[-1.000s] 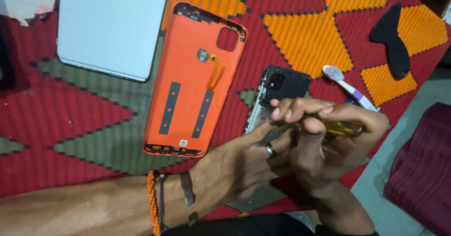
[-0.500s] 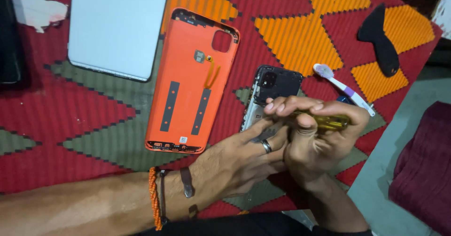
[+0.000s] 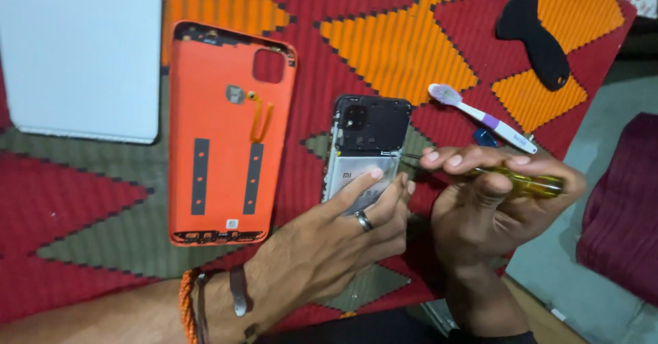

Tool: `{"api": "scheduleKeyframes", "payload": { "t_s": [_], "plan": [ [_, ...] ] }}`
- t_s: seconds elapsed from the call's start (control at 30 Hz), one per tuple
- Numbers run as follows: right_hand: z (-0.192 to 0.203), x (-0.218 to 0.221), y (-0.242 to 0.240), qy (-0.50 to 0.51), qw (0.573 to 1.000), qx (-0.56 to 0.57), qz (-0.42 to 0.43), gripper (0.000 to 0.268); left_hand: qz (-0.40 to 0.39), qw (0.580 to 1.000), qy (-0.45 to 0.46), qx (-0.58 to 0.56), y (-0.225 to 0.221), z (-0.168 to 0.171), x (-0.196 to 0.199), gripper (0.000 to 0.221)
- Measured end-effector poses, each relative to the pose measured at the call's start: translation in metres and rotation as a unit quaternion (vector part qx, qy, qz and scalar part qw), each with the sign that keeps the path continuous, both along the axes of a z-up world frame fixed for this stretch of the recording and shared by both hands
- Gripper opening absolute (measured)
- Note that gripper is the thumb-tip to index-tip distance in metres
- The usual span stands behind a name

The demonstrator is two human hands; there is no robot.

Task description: Disassembling a smartphone by removing the back cover, unscrewing internal components, and prying out parts.

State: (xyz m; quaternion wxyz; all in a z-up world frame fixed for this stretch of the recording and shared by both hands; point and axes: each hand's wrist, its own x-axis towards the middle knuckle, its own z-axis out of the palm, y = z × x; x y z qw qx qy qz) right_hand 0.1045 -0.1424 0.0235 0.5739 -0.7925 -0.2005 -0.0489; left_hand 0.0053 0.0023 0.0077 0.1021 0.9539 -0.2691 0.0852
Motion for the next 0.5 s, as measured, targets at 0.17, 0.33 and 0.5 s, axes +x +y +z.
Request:
{"api": "scheduleKeyframes", "payload": {
  "t_s": [0.17, 0.33, 0.5],
  "plan": [
    [-0.004, 0.001, -0.001, -0.003, 1.000, -0.005, -0.001, 0.035, -0.019, 1.000, 0.025, -0.003, -0.001, 0.000, 0.001, 0.040],
    [-0.002, 0.000, -0.008, 0.051, 0.999, 0.003, 0.019, 0.031, -0.029, 0.997, 0.061, -0.044, -0.004, -0.006, -0.004, 0.045],
    [-0.004, 0.000, -0.018, 0.058, 0.996, 0.016, 0.065, 0.024, -0.012, 0.999, 0.041, -0.017, -0.002, -0.003, -0.003, 0.044]
  ]
}}
